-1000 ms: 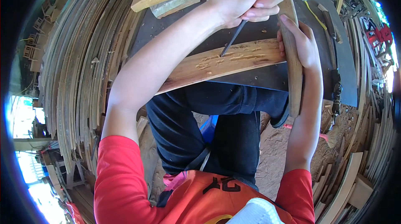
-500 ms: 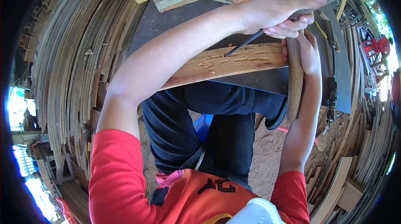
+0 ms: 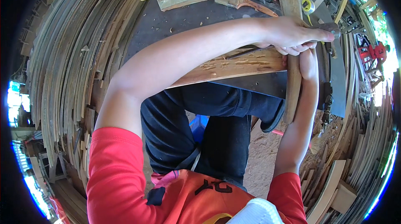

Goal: Use a mallet and chisel to carve a groove or shape a wooden plank.

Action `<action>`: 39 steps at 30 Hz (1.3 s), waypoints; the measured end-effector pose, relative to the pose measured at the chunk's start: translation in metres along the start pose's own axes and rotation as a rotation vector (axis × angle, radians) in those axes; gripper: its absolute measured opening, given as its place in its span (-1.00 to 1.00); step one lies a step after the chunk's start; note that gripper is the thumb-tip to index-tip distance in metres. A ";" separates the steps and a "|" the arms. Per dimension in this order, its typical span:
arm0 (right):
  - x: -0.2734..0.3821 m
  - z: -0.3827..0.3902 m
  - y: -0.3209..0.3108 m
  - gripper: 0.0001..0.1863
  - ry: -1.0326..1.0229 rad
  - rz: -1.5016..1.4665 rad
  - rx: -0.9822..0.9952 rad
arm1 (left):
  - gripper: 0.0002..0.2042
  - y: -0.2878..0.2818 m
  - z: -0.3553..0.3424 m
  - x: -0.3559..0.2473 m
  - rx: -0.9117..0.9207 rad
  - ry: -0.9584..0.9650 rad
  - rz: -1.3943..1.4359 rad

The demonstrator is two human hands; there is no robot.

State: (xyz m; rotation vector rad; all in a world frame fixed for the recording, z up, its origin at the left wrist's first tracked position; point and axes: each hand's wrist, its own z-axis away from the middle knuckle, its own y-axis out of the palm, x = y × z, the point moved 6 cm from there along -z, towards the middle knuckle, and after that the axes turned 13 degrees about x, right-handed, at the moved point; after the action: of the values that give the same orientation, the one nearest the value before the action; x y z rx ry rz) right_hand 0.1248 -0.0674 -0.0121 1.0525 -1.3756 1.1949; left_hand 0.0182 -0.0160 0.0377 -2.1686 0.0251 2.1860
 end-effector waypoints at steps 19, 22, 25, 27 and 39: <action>-0.034 -0.021 -0.022 -0.54 -0.317 0.404 -0.071 | -0.29 0.006 0.026 -0.015 -0.540 -0.083 -0.840; -0.005 -0.005 -0.010 -0.57 -0.238 0.235 -0.077 | -0.36 0.004 0.038 -0.014 -0.560 -0.074 -0.939; 0.004 -0.004 0.000 -0.60 -0.149 0.110 -0.039 | -0.44 0.003 0.047 -0.020 -0.511 0.068 -0.829; 0.004 -0.004 0.001 -0.62 -0.089 0.064 -0.018 | -0.48 -0.002 0.046 -0.015 -0.448 0.240 -0.630; -0.004 -0.006 -0.003 -0.73 -0.097 0.022 -0.008 | -0.45 -0.002 0.026 0.006 -0.267 0.263 -0.290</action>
State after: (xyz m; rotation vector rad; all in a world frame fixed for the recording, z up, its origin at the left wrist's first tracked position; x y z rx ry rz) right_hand 0.1287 -0.0622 -0.0159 1.1047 -1.4694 1.1658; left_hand -0.0074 -0.0122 0.0322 -2.3991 -0.5604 1.8241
